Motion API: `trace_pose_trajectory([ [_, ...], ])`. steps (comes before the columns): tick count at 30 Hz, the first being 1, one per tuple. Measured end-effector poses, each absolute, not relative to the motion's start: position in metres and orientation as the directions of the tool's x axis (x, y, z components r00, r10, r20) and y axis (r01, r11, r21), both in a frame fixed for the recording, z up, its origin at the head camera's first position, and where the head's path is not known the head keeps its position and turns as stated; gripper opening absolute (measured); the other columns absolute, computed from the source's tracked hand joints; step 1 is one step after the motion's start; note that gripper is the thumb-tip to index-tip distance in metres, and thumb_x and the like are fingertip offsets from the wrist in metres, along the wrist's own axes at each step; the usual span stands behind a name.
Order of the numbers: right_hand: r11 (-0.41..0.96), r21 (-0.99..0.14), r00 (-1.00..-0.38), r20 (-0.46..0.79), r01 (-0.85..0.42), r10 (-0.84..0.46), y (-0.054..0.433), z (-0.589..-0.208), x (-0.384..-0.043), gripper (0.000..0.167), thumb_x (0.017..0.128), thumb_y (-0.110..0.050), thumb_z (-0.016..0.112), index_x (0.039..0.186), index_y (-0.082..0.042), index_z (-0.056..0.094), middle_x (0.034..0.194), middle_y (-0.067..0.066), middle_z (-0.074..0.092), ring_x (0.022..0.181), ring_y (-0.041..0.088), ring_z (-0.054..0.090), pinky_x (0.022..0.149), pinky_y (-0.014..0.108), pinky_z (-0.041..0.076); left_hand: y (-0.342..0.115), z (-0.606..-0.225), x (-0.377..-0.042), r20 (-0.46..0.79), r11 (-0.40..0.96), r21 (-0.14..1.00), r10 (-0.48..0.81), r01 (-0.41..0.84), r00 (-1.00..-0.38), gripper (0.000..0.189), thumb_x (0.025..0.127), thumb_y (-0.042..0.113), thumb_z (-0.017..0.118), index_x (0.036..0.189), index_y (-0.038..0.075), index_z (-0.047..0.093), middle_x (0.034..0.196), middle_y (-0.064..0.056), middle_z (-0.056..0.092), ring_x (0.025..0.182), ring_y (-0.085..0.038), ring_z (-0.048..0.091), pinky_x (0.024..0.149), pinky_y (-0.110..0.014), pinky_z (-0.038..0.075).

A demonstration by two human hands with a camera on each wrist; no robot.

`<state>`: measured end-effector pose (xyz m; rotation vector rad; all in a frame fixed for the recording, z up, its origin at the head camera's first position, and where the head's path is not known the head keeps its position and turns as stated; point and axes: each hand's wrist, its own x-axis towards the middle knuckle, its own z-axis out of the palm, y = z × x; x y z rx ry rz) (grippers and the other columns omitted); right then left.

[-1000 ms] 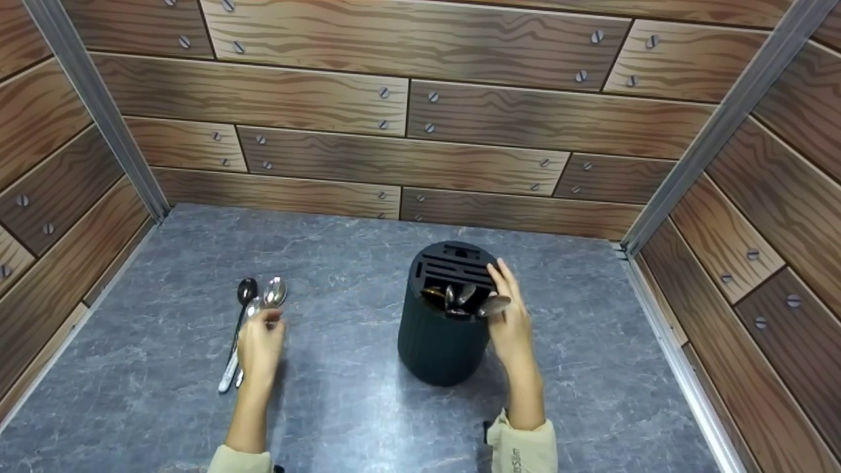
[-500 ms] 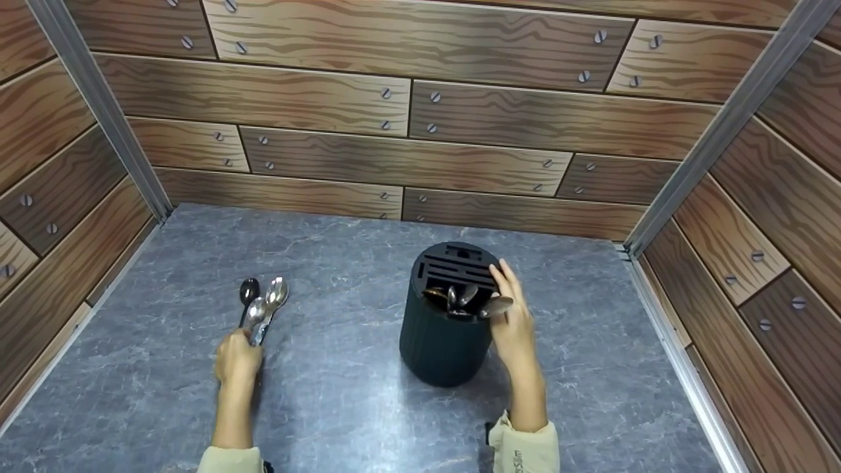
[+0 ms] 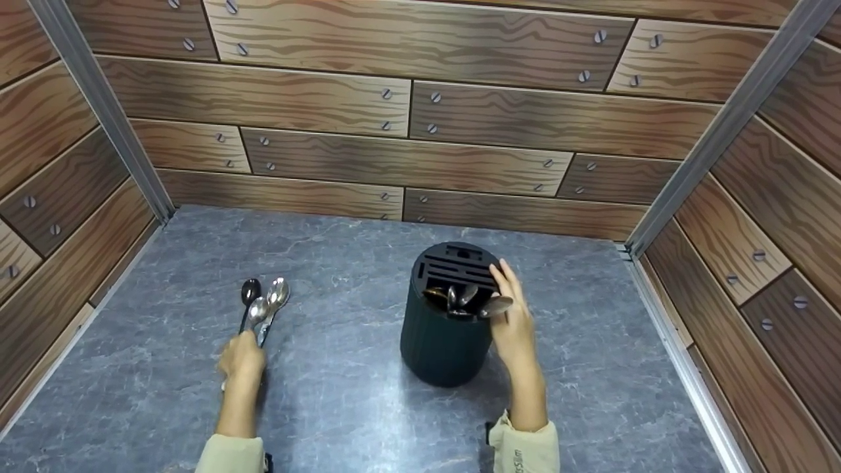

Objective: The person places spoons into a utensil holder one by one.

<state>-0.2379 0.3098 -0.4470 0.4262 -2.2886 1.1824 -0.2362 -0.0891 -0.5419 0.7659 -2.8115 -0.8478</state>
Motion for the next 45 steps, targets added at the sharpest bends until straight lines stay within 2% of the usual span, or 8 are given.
trace_pose_trajectory([
  [8, 0.585, -0.646, -0.813, 0.581, -0.490, -0.038, 0.309, -0.448, -0.237, 0.038, 0.100, -0.016, 0.036, 0.132, 0.001, 0.046, 0.141, 0.017, 0.035, 0.128, 0.035, 0.027, 0.100, 0.053, 0.024, -0.085, -0.544, -0.235, -0.047, 0.719, 0.555, -0.475, -0.418, -0.879, 0.017, 0.086, -0.006, 0.046, 0.089, -0.012, 0.062, 0.088, -0.029, 0.060, 0.084, -0.043, 0.059, 0.067, -0.052, 0.049],
  [13, 0.592, -0.640, -0.811, 0.584, -0.489, -0.038, 0.309, -0.450, -0.237, 0.038, 0.100, -0.016, 0.036, 0.132, 0.001, 0.046, 0.141, 0.015, 0.035, 0.128, 0.035, 0.028, 0.099, 0.054, 0.025, -0.087, -0.542, -0.231, -0.076, 0.699, 0.591, -0.450, -0.403, -0.890, 0.013, 0.082, -0.005, 0.052, 0.084, -0.011, 0.063, 0.088, -0.033, 0.059, 0.085, -0.047, 0.058, 0.068, -0.053, 0.048],
  [24, 0.597, -0.614, -0.789, 0.612, -0.517, -0.053, 0.309, -0.450, -0.237, 0.036, 0.099, -0.013, 0.037, 0.131, 0.002, 0.047, 0.140, 0.018, 0.036, 0.127, 0.036, 0.030, 0.099, 0.048, 0.026, -0.104, -0.536, -0.225, -0.165, 0.615, 0.717, -0.309, -0.329, -0.937, 0.009, 0.074, 0.001, 0.060, 0.076, -0.007, 0.057, 0.086, -0.026, 0.060, 0.089, -0.045, 0.056, 0.076, -0.052, 0.044],
  [30, 0.592, -0.621, -0.792, 0.608, -0.514, -0.050, 0.309, -0.447, -0.236, 0.035, 0.098, -0.008, 0.037, 0.130, 0.002, 0.047, 0.140, 0.017, 0.036, 0.127, 0.036, 0.029, 0.100, 0.047, 0.025, -0.110, -0.537, -0.228, -0.246, 0.441, 0.835, -0.235, -0.329, -0.940, 0.032, 0.077, 0.001, 0.066, 0.102, -0.016, 0.056, 0.094, -0.025, 0.060, 0.084, -0.034, 0.058, 0.071, -0.038, 0.050],
  [34, 0.582, -0.623, -0.789, 0.612, -0.523, -0.053, 0.309, -0.446, -0.236, 0.035, 0.099, -0.009, 0.037, 0.130, 0.003, 0.047, 0.139, 0.019, 0.036, 0.128, 0.038, 0.028, 0.101, 0.050, 0.024, -0.110, -0.536, -0.227, -0.310, 0.219, 0.912, -0.189, -0.347, -0.932, 0.036, 0.081, -0.003, 0.060, 0.110, -0.020, 0.051, 0.092, -0.022, 0.060, 0.070, -0.021, 0.057, 0.059, -0.028, 0.051],
  [36, 0.579, -0.624, -0.789, 0.612, -0.524, -0.054, 0.309, -0.447, -0.237, 0.036, 0.099, -0.009, 0.036, 0.131, 0.002, 0.047, 0.140, 0.019, 0.036, 0.128, 0.037, 0.028, 0.102, 0.048, 0.024, -0.110, -0.538, -0.228, -0.333, 0.115, 0.928, -0.166, -0.353, -0.928, 0.036, 0.082, -0.004, 0.058, 0.112, -0.021, 0.048, 0.092, -0.023, 0.059, 0.071, -0.020, 0.059, 0.061, -0.028, 0.053],
  [40, 0.572, -0.625, -0.784, 0.618, -0.532, -0.054, 0.310, -0.448, -0.237, 0.036, 0.099, -0.010, 0.036, 0.131, 0.002, 0.046, 0.140, 0.019, 0.036, 0.128, 0.036, 0.029, 0.103, 0.040, 0.024, -0.121, -0.595, -0.254, -0.301, -0.006, 0.953, -0.093, -0.302, -0.949, 0.034, 0.084, -0.002, 0.059, 0.112, -0.018, 0.050, 0.095, -0.024, 0.059, 0.080, -0.026, 0.062, 0.070, -0.035, 0.054],
  [45, 0.578, -0.628, -0.791, 0.610, -0.521, -0.050, 0.311, -0.446, -0.238, 0.035, 0.098, -0.005, 0.037, 0.130, 0.004, 0.046, 0.139, 0.021, 0.035, 0.128, 0.038, 0.028, 0.103, 0.042, 0.024, -0.150, -0.750, -0.327, -0.291, -0.116, 0.951, -0.031, -0.285, -0.956, 0.045, 0.079, 0.006, 0.069, 0.115, -0.012, 0.050, 0.093, -0.018, 0.062, 0.077, -0.026, 0.064, 0.066, -0.038, 0.055],
])
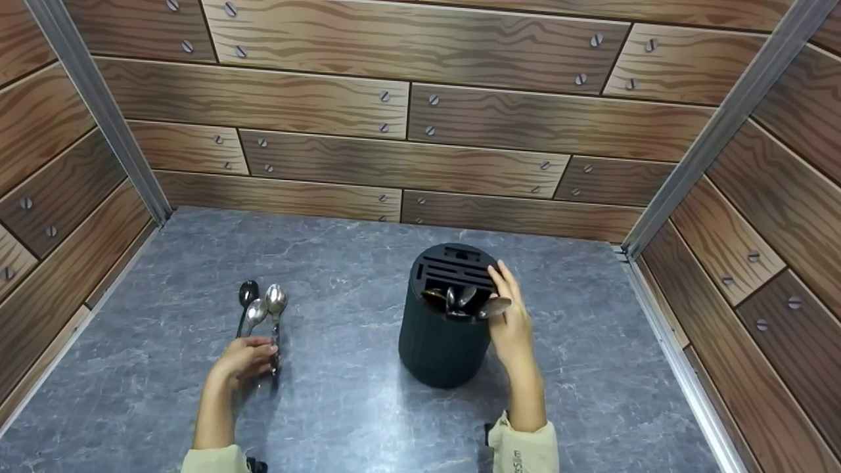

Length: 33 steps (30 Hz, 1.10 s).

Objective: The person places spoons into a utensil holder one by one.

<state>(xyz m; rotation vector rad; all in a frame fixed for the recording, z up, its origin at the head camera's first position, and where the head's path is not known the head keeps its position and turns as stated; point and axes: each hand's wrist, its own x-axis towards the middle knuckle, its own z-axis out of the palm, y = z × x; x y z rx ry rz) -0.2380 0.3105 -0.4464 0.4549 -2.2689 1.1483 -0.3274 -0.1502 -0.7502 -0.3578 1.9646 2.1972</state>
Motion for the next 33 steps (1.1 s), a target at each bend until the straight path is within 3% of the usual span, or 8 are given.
trace_pose_trajectory([
  [2, 0.573, -0.639, -0.800, 0.598, -0.513, -0.049, 0.309, -0.444, -0.237, 0.035, 0.097, -0.001, 0.037, 0.130, 0.006, 0.046, 0.139, 0.022, 0.035, 0.128, 0.039, 0.027, 0.102, 0.046, 0.023, -0.159, -0.781, -0.340, -0.275, -0.158, 0.950, 0.000, -0.271, -0.962, 0.049, 0.074, 0.011, 0.075, 0.113, -0.009, 0.053, 0.089, -0.013, 0.063, 0.073, -0.022, 0.064, 0.060, -0.035, 0.055],
  [4, 0.561, -0.653, -0.808, 0.587, -0.509, -0.048, 0.305, -0.439, -0.234, 0.035, 0.096, 0.003, 0.036, 0.129, 0.008, 0.045, 0.138, 0.025, 0.034, 0.128, 0.041, 0.026, 0.102, 0.049, 0.022, -0.157, -0.771, -0.335, -0.261, -0.165, 0.951, 0.018, -0.260, -0.965, 0.049, 0.076, 0.010, 0.074, 0.114, -0.012, 0.051, 0.091, -0.014, 0.063, 0.072, -0.021, 0.064, 0.059, -0.034, 0.055],
  [10, 0.546, -0.660, -0.807, 0.588, -0.516, -0.052, 0.291, -0.420, -0.220, 0.034, 0.094, 0.007, 0.035, 0.125, 0.015, 0.044, 0.135, 0.032, 0.033, 0.126, 0.046, 0.025, 0.103, 0.042, 0.021, -0.120, -0.595, -0.253, -0.285, -0.110, 0.954, -0.059, -0.278, -0.957, 0.040, 0.082, -0.007, 0.058, 0.116, -0.021, 0.042, 0.101, -0.024, 0.059, 0.070, -0.020, 0.061, 0.060, -0.031, 0.054],
  [14, 0.556, -0.655, -0.807, 0.588, -0.513, -0.052, 0.288, -0.415, -0.217, 0.034, 0.093, 0.008, 0.035, 0.125, 0.016, 0.044, 0.134, 0.033, 0.034, 0.125, 0.047, 0.026, 0.103, 0.046, 0.022, -0.108, -0.539, -0.229, -0.300, -0.125, 0.949, -0.075, -0.290, -0.951, 0.036, 0.082, -0.011, 0.054, 0.115, -0.020, 0.042, 0.101, -0.025, 0.057, 0.069, -0.016, 0.059, 0.061, -0.029, 0.053],
  [21, 0.549, -0.648, -0.796, 0.602, -0.528, -0.055, 0.289, -0.415, -0.218, 0.034, 0.092, 0.009, 0.036, 0.124, 0.016, 0.044, 0.134, 0.033, 0.034, 0.124, 0.048, 0.026, 0.100, 0.058, 0.021, -0.100, -0.525, -0.225, -0.271, -0.120, 0.958, -0.090, -0.260, -0.958, 0.034, 0.079, -0.014, 0.055, 0.112, -0.015, 0.046, 0.093, -0.019, 0.058, 0.067, -0.017, 0.058, 0.058, -0.029, 0.051],
  [29, 0.544, -0.643, -0.789, 0.611, -0.539, -0.059, 0.289, -0.416, -0.219, 0.034, 0.090, 0.011, 0.036, 0.123, 0.017, 0.044, 0.133, 0.034, 0.034, 0.124, 0.049, 0.026, 0.099, 0.060, 0.021, -0.093, -0.518, -0.223, -0.189, -0.066, 0.981, -0.120, -0.182, -0.975, 0.034, 0.077, -0.014, 0.056, 0.110, -0.013, 0.046, 0.094, -0.022, 0.058, 0.067, -0.015, 0.058, 0.056, -0.029, 0.048],
  [33, 0.557, -0.643, -0.795, 0.604, -0.526, -0.054, 0.288, -0.416, -0.218, 0.034, 0.093, 0.007, 0.036, 0.124, 0.016, 0.044, 0.134, 0.032, 0.034, 0.125, 0.047, 0.027, 0.100, 0.055, 0.022, -0.089, -0.517, -0.223, -0.164, -0.072, 0.985, -0.152, -0.154, -0.975, 0.035, 0.077, -0.014, 0.057, 0.110, -0.012, 0.047, 0.093, -0.020, 0.058, 0.068, -0.015, 0.059, 0.056, -0.030, 0.048],
])
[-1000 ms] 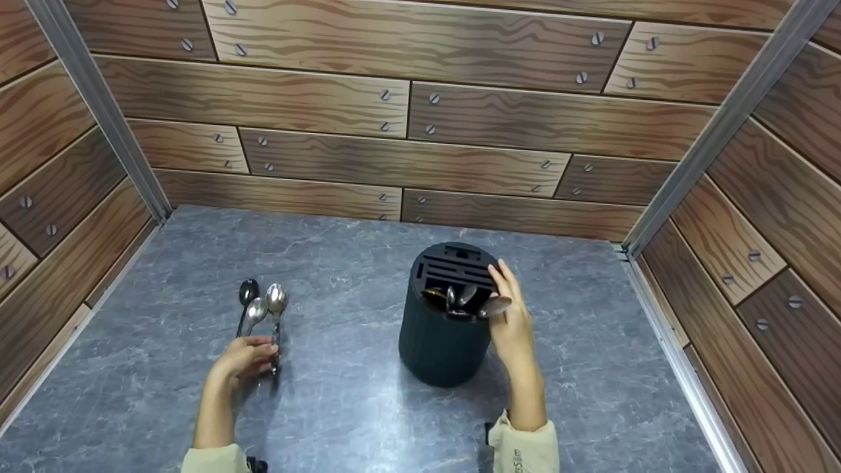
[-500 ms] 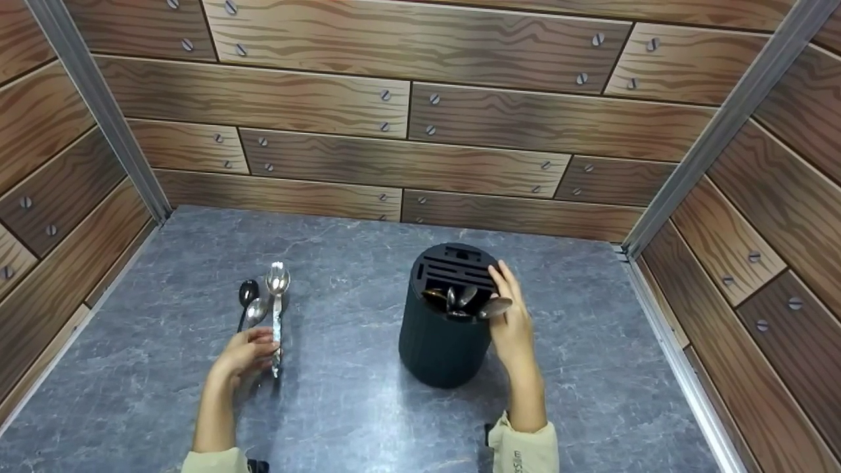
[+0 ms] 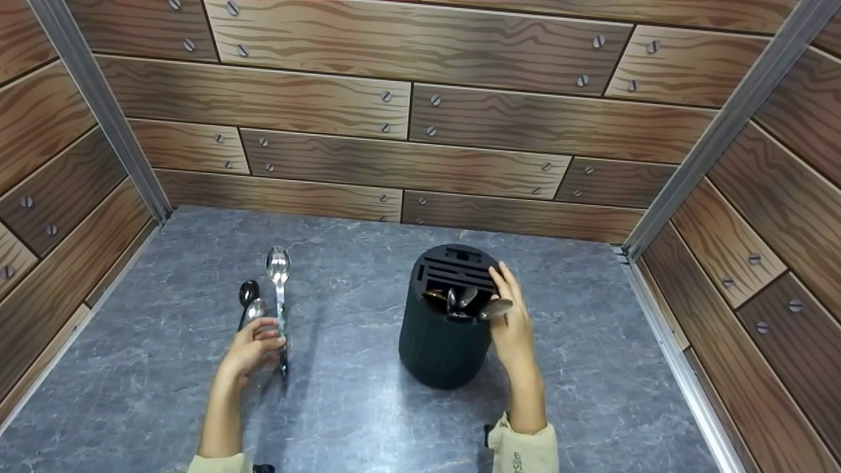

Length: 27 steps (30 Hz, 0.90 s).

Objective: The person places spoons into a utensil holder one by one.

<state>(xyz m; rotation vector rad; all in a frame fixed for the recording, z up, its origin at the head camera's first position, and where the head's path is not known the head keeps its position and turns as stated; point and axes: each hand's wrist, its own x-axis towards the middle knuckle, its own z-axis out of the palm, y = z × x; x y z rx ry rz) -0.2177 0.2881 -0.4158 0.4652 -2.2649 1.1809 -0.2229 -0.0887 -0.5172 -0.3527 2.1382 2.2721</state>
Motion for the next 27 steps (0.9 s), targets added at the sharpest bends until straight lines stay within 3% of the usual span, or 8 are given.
trace_pose_trajectory([
  [9, 0.583, -0.628, -0.792, 0.609, -0.515, -0.043, 0.287, -0.416, -0.217, 0.033, 0.093, 0.006, 0.037, 0.124, 0.014, 0.046, 0.134, 0.031, 0.036, 0.124, 0.046, 0.030, 0.100, 0.025, 0.023, -0.080, -0.514, -0.220, -0.127, -0.127, 0.986, -0.183, -0.105, -0.975, 0.036, 0.080, -0.015, 0.056, 0.114, -0.013, 0.045, 0.089, -0.017, 0.057, 0.072, -0.023, 0.063, 0.061, -0.034, 0.054],
  [17, 0.584, -0.636, -0.802, 0.596, -0.505, -0.045, 0.288, -0.415, -0.216, 0.034, 0.094, 0.006, 0.036, 0.125, 0.014, 0.045, 0.135, 0.030, 0.035, 0.125, 0.046, 0.028, 0.099, 0.049, 0.024, -0.071, -0.513, -0.215, -0.063, -0.154, 0.988, -0.232, -0.027, -0.971, 0.037, 0.078, -0.016, 0.057, 0.113, -0.015, 0.045, 0.087, -0.017, 0.056, 0.071, -0.023, 0.064, 0.059, -0.032, 0.054],
  [27, 0.575, -0.637, -0.797, 0.602, -0.513, -0.044, 0.287, -0.415, -0.217, 0.034, 0.093, 0.007, 0.037, 0.124, 0.015, 0.045, 0.134, 0.032, 0.035, 0.124, 0.047, 0.028, 0.098, 0.054, 0.023, -0.059, -0.502, -0.211, -0.019, -0.159, 0.987, -0.252, 0.022, -0.968, 0.037, 0.078, -0.016, 0.058, 0.112, -0.014, 0.046, 0.095, -0.024, 0.057, 0.072, -0.018, 0.061, 0.060, -0.031, 0.054],
])
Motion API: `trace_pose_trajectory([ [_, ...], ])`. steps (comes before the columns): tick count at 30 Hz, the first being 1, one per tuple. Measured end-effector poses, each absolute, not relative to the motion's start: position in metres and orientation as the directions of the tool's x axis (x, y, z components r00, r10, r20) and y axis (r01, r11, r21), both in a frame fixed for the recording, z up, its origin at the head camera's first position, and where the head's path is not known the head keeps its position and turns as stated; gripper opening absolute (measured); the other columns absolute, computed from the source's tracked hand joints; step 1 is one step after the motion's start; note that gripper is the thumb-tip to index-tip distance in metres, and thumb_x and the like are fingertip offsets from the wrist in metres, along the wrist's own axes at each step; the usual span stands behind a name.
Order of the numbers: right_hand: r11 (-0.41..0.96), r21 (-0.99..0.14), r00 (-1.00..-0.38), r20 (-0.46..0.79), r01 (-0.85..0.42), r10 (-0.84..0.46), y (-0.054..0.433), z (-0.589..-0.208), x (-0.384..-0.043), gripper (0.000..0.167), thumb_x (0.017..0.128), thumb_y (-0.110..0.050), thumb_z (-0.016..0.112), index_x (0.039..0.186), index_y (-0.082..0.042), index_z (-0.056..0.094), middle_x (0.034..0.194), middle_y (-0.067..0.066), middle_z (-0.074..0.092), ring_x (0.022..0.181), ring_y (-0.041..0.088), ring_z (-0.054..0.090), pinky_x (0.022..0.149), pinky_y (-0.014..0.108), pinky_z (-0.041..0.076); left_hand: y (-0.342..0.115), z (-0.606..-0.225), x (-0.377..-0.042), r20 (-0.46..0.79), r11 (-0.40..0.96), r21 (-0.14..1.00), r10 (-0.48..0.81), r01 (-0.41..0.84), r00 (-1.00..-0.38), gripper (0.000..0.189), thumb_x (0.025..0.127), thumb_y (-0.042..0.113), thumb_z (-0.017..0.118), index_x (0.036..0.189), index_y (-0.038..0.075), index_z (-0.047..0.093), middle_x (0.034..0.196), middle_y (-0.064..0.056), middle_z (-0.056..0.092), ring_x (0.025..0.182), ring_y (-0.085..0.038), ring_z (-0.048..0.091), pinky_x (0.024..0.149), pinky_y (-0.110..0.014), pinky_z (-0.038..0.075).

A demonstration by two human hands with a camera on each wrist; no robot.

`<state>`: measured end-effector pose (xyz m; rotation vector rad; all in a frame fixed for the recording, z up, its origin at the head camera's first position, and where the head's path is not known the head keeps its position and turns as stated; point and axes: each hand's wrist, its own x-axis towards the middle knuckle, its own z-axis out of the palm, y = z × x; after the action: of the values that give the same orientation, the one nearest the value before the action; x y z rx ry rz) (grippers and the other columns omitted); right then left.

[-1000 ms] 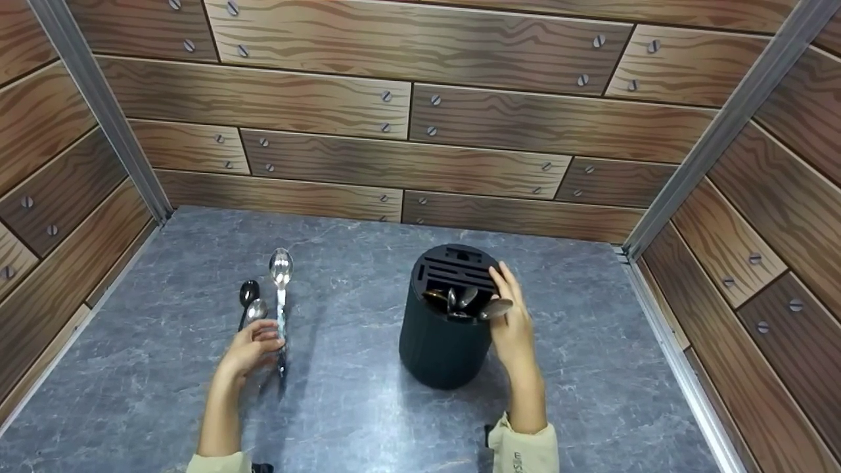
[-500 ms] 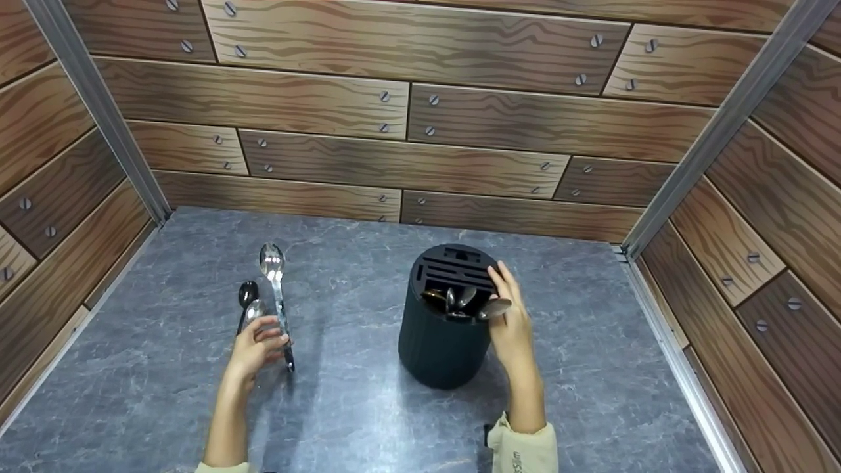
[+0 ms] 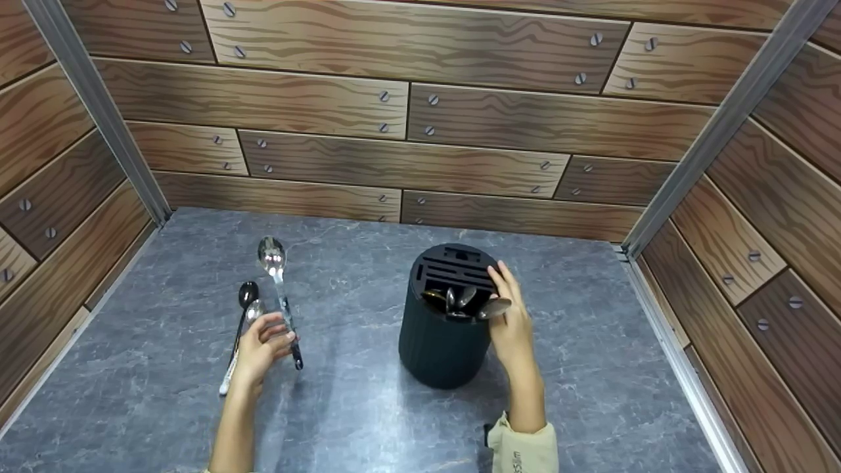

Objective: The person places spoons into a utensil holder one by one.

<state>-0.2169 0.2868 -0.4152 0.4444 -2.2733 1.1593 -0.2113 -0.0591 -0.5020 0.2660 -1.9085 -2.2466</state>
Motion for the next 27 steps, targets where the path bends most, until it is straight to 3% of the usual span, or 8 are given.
trace_pose_trajectory([
  [5, 0.573, -0.647, -0.807, 0.588, -0.504, -0.046, 0.288, -0.416, -0.218, 0.034, 0.094, 0.006, 0.037, 0.125, 0.014, 0.045, 0.135, 0.031, 0.034, 0.125, 0.046, 0.027, 0.098, 0.055, 0.023, -0.053, -0.496, -0.210, 0.054, -0.124, 0.988, -0.260, 0.089, -0.964, 0.036, 0.075, -0.017, 0.060, 0.110, -0.014, 0.049, 0.095, -0.024, 0.059, 0.073, -0.020, 0.059, 0.059, -0.027, 0.052],
  [12, 0.577, -0.642, -0.804, 0.593, -0.505, -0.044, 0.287, -0.416, -0.218, 0.034, 0.093, 0.007, 0.037, 0.125, 0.014, 0.045, 0.134, 0.031, 0.035, 0.125, 0.046, 0.027, 0.099, 0.053, 0.024, -0.041, -0.488, -0.208, 0.147, -0.075, 0.982, -0.254, 0.171, -0.956, 0.035, 0.073, -0.018, 0.061, 0.106, -0.015, 0.051, 0.095, -0.028, 0.060, 0.077, -0.033, 0.061, 0.061, -0.030, 0.054],
  [17, 0.591, -0.631, -0.799, 0.600, -0.503, -0.039, 0.287, -0.416, -0.217, 0.034, 0.092, 0.008, 0.037, 0.124, 0.015, 0.046, 0.134, 0.031, 0.036, 0.124, 0.046, 0.029, 0.099, 0.046, 0.025, -0.032, -0.483, -0.207, 0.165, -0.091, 0.978, -0.229, 0.189, -0.959, 0.034, 0.074, -0.018, 0.061, 0.106, -0.015, 0.051, 0.095, -0.028, 0.060, 0.076, -0.032, 0.061, 0.062, -0.031, 0.054],
  [27, 0.588, -0.625, -0.792, 0.609, -0.513, -0.043, 0.305, -0.441, -0.236, 0.034, 0.095, 0.003, 0.037, 0.127, 0.010, 0.047, 0.137, 0.025, 0.036, 0.126, 0.043, 0.028, 0.100, 0.048, 0.024, -0.018, -0.474, -0.205, 0.158, -0.104, 0.978, -0.201, 0.182, -0.967, 0.030, 0.078, -0.013, 0.062, 0.107, -0.011, 0.053, 0.096, -0.022, 0.061, 0.080, -0.031, 0.061, 0.066, -0.035, 0.054],
])
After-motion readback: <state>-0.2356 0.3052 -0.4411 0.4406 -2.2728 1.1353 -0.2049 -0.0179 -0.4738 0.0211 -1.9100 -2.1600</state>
